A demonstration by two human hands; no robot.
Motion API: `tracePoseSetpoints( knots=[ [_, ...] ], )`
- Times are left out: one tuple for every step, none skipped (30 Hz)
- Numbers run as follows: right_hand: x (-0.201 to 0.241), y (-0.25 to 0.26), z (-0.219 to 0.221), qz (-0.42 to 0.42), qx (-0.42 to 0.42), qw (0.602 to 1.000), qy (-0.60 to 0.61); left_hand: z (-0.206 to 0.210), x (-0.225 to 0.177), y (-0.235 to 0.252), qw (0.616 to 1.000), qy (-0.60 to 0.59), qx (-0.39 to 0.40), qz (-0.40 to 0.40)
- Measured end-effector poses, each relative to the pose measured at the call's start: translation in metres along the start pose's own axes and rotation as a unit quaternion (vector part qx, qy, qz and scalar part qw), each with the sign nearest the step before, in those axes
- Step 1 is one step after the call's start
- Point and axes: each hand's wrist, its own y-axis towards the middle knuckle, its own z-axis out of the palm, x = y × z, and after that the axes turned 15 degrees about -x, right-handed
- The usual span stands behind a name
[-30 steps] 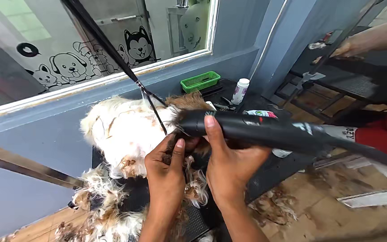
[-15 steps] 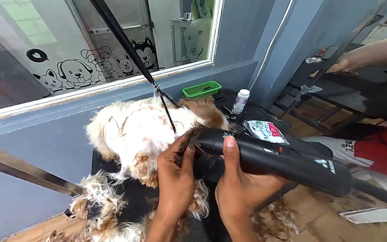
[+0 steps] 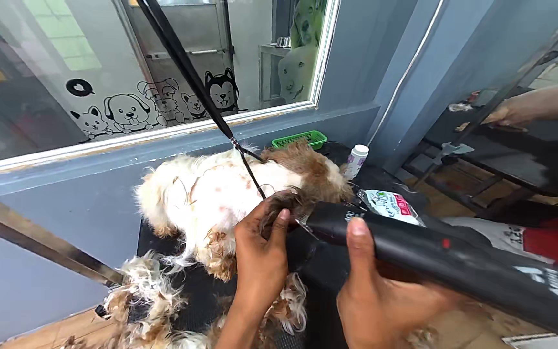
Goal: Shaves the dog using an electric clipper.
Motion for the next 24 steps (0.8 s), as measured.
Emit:
tracePoseSetpoints(
  knots=[
    [-0.003, -0.003, 0.002, -0.001, 0.009, 1.000, 0.003, 0.001, -0.001, 0.000, 1.000, 0.019, 0.000, 0.015],
    [-0.006, -0.005, 0.006, 0.001, 0.018, 1.000, 0.011, 0.003, -0.001, 0.000, 0.999, 0.040, -0.007, 0.035],
    [-0.007, -0.006, 0.011, 0.000, 0.029, 0.999, 0.020, 0.005, -0.001, 0.000, 0.997, 0.056, -0.010, 0.053],
    [-0.007, -0.007, 0.017, -0.002, 0.040, 0.999, 0.030, 0.006, 0.000, 0.001, 0.995, 0.068, -0.013, 0.071],
    [-0.007, -0.007, 0.024, -0.004, 0.051, 0.998, 0.040, 0.006, 0.000, 0.002, 0.993, 0.078, -0.018, 0.085],
    [-0.006, -0.007, 0.031, -0.003, 0.066, 0.997, 0.047, 0.007, 0.001, 0.005, 0.991, 0.084, -0.025, 0.097],
    [-0.005, -0.005, 0.037, 0.006, 0.085, 0.995, 0.054, 0.007, 0.001, 0.008, 0.990, 0.085, -0.032, 0.105],
    [-0.004, -0.002, 0.043, 0.026, 0.108, 0.992, 0.066, 0.009, 0.001, 0.011, 0.990, 0.082, -0.039, 0.108],
    [-0.003, 0.002, 0.048, 0.061, 0.133, 0.986, 0.081, 0.010, 0.001, 0.014, 0.990, 0.075, -0.043, 0.108],
    [-0.003, 0.008, 0.051, 0.103, 0.161, 0.977, 0.098, 0.012, 0.001, 0.017, 0.991, 0.062, -0.053, 0.107],
    [-0.005, 0.015, 0.053, 0.152, 0.180, 0.964, 0.126, 0.016, 0.002, 0.020, 0.990, 0.055, -0.064, 0.109],
    [-0.007, 0.021, 0.052, 0.194, 0.187, 0.951, 0.151, 0.018, 0.003, 0.022, 0.991, 0.051, -0.066, 0.108],
    [-0.009, 0.025, 0.050, 0.211, 0.177, 0.948, 0.161, 0.020, 0.005, 0.024, 0.992, 0.043, -0.065, 0.103],
    [-0.012, 0.027, 0.046, 0.201, 0.149, 0.955, 0.160, 0.021, 0.006, 0.027, 0.994, 0.030, -0.059, 0.093],
    [-0.015, 0.028, 0.042, 0.176, 0.108, 0.967, 0.149, 0.022, 0.008, 0.031, 0.995, 0.019, -0.055, 0.081],
    [-0.018, 0.029, 0.038, 0.146, 0.062, 0.979, 0.129, 0.024, 0.009, 0.035, 0.996, 0.012, -0.055, 0.075],
    [-0.020, 0.029, 0.034, 0.122, 0.023, 0.987, 0.105, 0.026, 0.010, 0.038, 0.996, 0.006, -0.058, 0.073],
    [-0.022, 0.029, 0.031, 0.112, -0.007, 0.991, 0.080, 0.028, 0.010, 0.041, 0.995, 0.005, -0.060, 0.076],
    [-0.024, 0.029, 0.028, 0.117, -0.027, 0.990, 0.068, 0.031, 0.011, 0.044, 0.995, 0.007, -0.061, 0.083],
    [-0.025, 0.030, 0.025, 0.133, -0.043, 0.988, 0.063, 0.035, 0.013, 0.048, 0.993, 0.012, -0.062, 0.095],
    [-0.026, 0.032, 0.021, 0.150, -0.054, 0.985, 0.068, 0.039, 0.015, 0.053, 0.991, 0.025, -0.059, 0.115],
    [-0.027, 0.034, 0.019, 0.168, -0.063, 0.981, 0.074, 0.045, 0.019, 0.058, 0.988, 0.042, -0.048, 0.141],
    [-0.028, 0.038, 0.016, 0.183, -0.069, 0.977, 0.079, 0.050, 0.024, 0.064, 0.981, 0.069, -0.029, 0.177],
    [-0.029, 0.042, 0.014, 0.195, -0.076, 0.975, 0.080, 0.055, 0.031, 0.071, 0.968, 0.114, -0.006, 0.223]
  ],
)
